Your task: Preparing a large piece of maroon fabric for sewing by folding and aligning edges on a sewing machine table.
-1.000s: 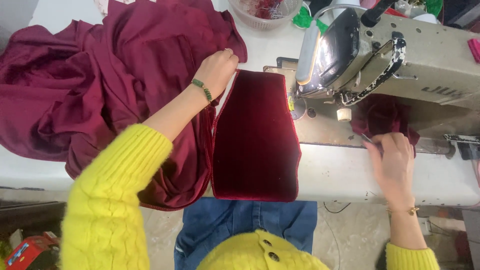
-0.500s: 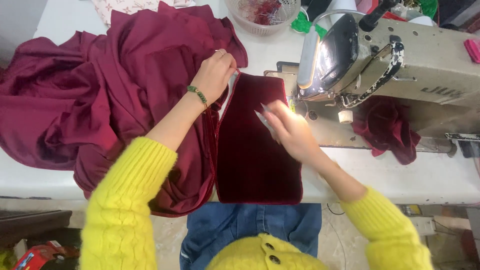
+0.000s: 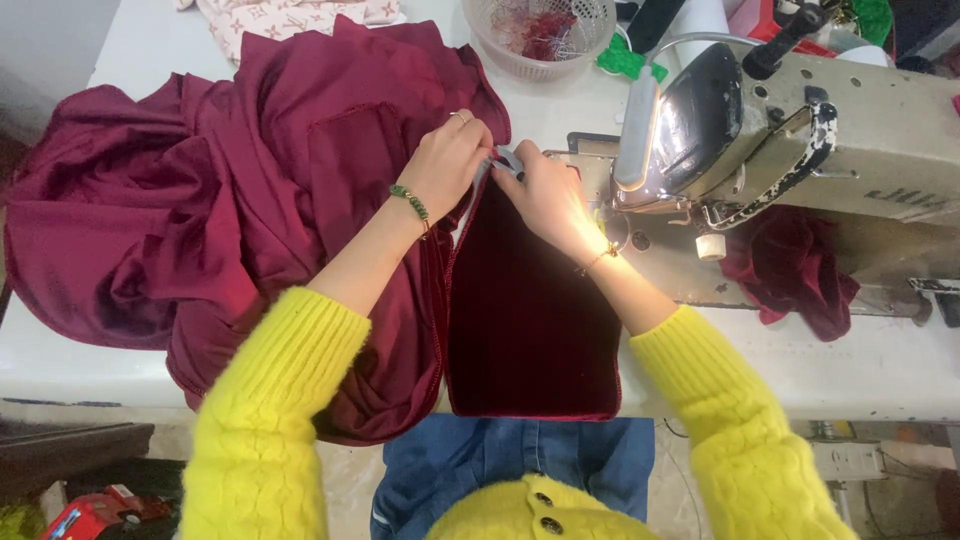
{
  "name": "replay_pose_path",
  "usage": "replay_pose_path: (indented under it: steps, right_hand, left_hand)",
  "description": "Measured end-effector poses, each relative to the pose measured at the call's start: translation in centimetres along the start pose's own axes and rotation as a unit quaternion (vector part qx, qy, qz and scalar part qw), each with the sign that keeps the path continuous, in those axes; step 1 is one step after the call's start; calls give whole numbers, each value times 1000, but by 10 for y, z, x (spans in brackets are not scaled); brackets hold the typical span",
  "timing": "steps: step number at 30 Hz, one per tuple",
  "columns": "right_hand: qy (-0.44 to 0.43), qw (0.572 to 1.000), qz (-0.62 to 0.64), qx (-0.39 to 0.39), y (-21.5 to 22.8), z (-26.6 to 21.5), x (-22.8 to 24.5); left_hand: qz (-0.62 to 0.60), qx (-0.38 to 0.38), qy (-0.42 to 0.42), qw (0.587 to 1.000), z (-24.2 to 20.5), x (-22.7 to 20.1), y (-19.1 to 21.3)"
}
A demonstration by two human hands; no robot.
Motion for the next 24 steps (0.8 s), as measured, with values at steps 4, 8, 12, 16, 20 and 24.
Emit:
replay_pose_path:
  steps: [4,8,12,16,20,24]
  right_hand:
    - [1,1000,-19,8,0,3,3]
    - [-7,999,-14,30,4,0,10]
    - [-7,1000,2,30,7,0,15]
    - [-3,1000,4,31,0,-1,5]
    - [-2,999,-8,45,5,-30,-12]
    - [53,991,19,120,30,-105,-11]
  left_hand:
    - [4,2,-2,1000,0,-4,3]
    - [5,-4,-20,1000,0,-9,5]
    - [9,1,-21,1000,1,-9,4]
    - [1,2,-17,1000,3,-13,9]
    - [-64,-3,56,996,27,-27,42]
    - [-72,-47,110,990,78,-14,59]
Point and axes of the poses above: each hand's wrist, its own z-axis towards the middle knuckle, its own y-axis out of the back of the hand, x = y × z, the point moved 10 cm from there along z, towards the middle knuckle, and after that the axes turned 4 degrees about -x, right-handed, at the moved point
